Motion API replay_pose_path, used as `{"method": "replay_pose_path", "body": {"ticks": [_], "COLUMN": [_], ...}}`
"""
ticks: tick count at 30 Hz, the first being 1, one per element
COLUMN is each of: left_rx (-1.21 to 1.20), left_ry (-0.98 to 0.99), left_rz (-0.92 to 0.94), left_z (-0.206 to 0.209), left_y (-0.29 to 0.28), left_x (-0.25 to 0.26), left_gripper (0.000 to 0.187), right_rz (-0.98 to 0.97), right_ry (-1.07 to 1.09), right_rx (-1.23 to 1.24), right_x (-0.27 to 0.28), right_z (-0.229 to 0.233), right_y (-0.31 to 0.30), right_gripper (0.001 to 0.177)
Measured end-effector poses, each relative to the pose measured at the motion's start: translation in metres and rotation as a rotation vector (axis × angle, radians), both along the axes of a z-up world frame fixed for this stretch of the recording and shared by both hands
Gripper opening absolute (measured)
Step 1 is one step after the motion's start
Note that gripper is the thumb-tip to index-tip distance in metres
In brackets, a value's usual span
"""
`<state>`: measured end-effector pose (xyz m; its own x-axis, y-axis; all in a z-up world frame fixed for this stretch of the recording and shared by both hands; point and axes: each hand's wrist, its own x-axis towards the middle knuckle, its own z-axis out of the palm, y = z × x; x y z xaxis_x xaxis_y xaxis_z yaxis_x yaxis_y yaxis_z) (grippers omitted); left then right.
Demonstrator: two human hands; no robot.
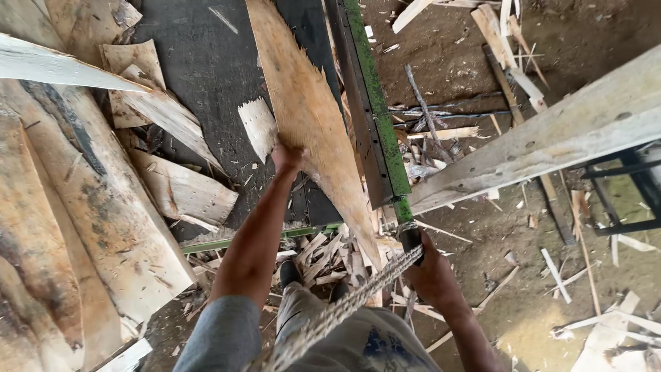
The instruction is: Trim thin sheets of wood veneer using a manual lever-operated shear cutter.
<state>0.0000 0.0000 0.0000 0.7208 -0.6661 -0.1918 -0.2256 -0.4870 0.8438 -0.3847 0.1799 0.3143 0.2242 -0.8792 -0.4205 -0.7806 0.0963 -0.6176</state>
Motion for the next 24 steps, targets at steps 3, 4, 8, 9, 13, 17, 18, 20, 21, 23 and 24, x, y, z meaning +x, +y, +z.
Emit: {"method": "replay_pose_path", "body": {"ticks": [3, 4, 8, 9, 13, 17, 18, 20, 21, 23, 24], "left_rx": [0.006, 0.004, -0.125, -0.168, -0.244, -0.220, -0.190, -0.107, -0.023, 0.067, 0.153], "left_ry": [0.005, 0.012, 0.022, 0.025, 0.084, 0.162, 0.155, 0.125, 0.097, 0.074, 0.045], "left_rz": [-0.003, -0.001, -0.021, -0.036, -0.078, -0.043, -0.027, -0.022, -0.018, -0.039, -0.063], "left_z": [-0.008, 0.003, 0.058, 0.075, 0.092, 0.071, 0.061, 0.023, 0.002, -0.005, -0.009], "left_y": [-0.027, -0.028, -0.020, -0.014, 0.001, -0.020, -0.031, -0.058, -0.071, -0.088, -0.094], "left_x": [0.007, 0.003, -0.019, -0.023, -0.034, -0.016, -0.007, 0.009, 0.014, 0.018, 0.018], "left_gripper": [0.082, 0.082, 0.073, 0.071, 0.062, 0.056, 0.059, 0.066, 0.075, 0.087, 0.099], "right_rz": [-0.081, -0.079, -0.098, -0.118, -0.177, -0.130, -0.127, -0.067, -0.008, -0.091, -0.180], "right_ry": [0.010, 0.017, 0.135, 0.133, 0.073, 0.108, 0.106, 0.074, 0.044, 0.119, 0.187], "right_rx": [0.118, 0.115, 0.142, 0.158, 0.180, 0.145, 0.165, 0.056, -0.052, 0.060, 0.167], "right_x": [0.005, 0.006, 0.010, 0.013, 0.009, 0.004, 0.006, 0.001, -0.003, 0.010, 0.016], "right_z": [0.010, 0.009, -0.005, -0.011, -0.022, -0.026, -0.024, -0.035, -0.041, -0.024, -0.016], "right_y": [-0.003, -0.004, -0.004, -0.003, -0.003, -0.005, -0.007, -0.006, -0.004, -0.005, -0.004], "right_gripper": [0.069, 0.069, 0.071, 0.062, 0.064, 0.069, 0.068, 0.077, 0.085, 0.087, 0.089]}}
